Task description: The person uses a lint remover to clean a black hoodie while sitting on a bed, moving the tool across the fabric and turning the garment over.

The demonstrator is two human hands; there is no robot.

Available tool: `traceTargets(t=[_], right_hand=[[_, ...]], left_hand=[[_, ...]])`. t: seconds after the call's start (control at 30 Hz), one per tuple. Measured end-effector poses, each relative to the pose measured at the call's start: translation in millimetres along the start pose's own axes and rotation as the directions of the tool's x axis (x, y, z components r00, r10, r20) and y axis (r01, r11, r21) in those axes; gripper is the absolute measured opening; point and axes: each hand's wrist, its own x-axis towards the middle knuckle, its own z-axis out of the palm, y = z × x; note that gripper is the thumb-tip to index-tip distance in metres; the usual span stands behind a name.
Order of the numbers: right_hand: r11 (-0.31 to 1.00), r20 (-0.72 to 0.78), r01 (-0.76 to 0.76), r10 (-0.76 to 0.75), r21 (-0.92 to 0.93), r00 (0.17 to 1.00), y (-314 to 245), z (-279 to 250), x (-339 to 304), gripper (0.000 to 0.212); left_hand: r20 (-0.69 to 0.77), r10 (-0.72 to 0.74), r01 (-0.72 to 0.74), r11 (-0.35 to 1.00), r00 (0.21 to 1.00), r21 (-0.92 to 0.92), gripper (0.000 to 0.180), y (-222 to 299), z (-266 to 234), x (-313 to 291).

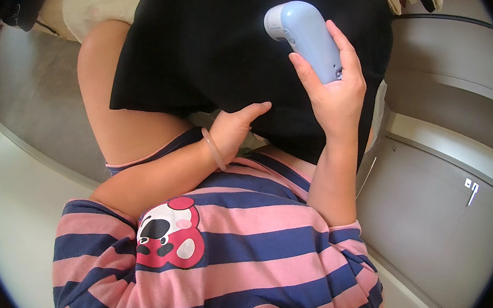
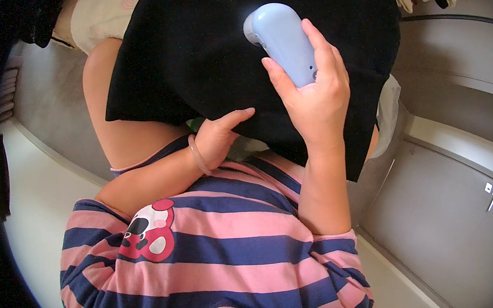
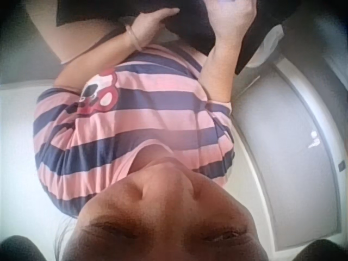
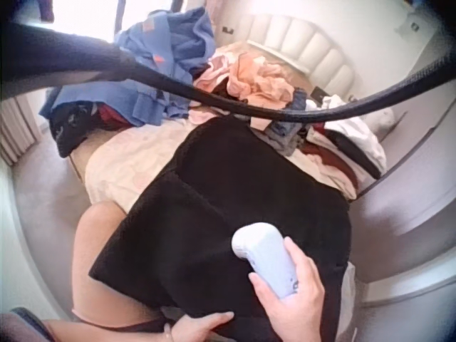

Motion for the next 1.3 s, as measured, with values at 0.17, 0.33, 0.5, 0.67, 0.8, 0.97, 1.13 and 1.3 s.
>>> traceTargets(t=[0.17,0.33,0.5,0.67,0.8,0.97,1.13,1.3], right_hand=[[0.973,0.05,-0.178,0.188,-0.148,0.981,8.9,-36.5,-21.3,0.063],[0.97,0.027,-0.213,0.217,-0.119,0.976,11.3,-40.4,-22.3,0.062],[0.998,0.058,-0.067,0.067,-0.01,0.996,-4.2,5.5,13.3,0.062],[0.988,0.038,-0.144,0.146,-0.061,0.988,7.2,-23.0,-3.9,0.063],[0.972,0.041,-0.224,0.228,-0.074,0.973,-0.1,-30.6,-8.1,0.063],[0.995,0.072,-0.104,0.103,0.009,0.992,-13.4,1.9,8.6,0.062],[0.985,0.068,-0.132,0.14,-0.108,0.988,-4.9,-21.7,-6.8,0.062],[0.978,0.075,-0.155,0.167,-0.14,0.983,-0.5,-51.1,-38.0,0.061]], left_hand=[[-0.006,0.034,-0.034,0.999,0.999,0.018,0.037,-1.9,3.7,-2.8],[-0.04,0.004,-0.001,0.998,0.999,0.06,0.037,-6.6,2.4,3.1],[0.014,0.034,-0.034,0.999,0.999,-0.004,0.037,1.5,2.1,-2.6],[0.012,0.044,-0.044,0.999,0.999,-0.005,0.037,-1.4,3.0,-6.2],[-0.049,-0.02,0.025,0.995,0.999,0.092,0.038,5.2,8.7,-14.0],[0.028,0.048,-0.048,0.999,0.998,0.009,0.042,3.0,2.5,-12.4],[-0.057,-0.031,0.038,0.991,0.998,0.127,0.045,16.5,7.2,-15.1],[-0.079,0.096,-0.084,0.987,0.992,0.136,0.035,-18.8,11.4,-29.7]])
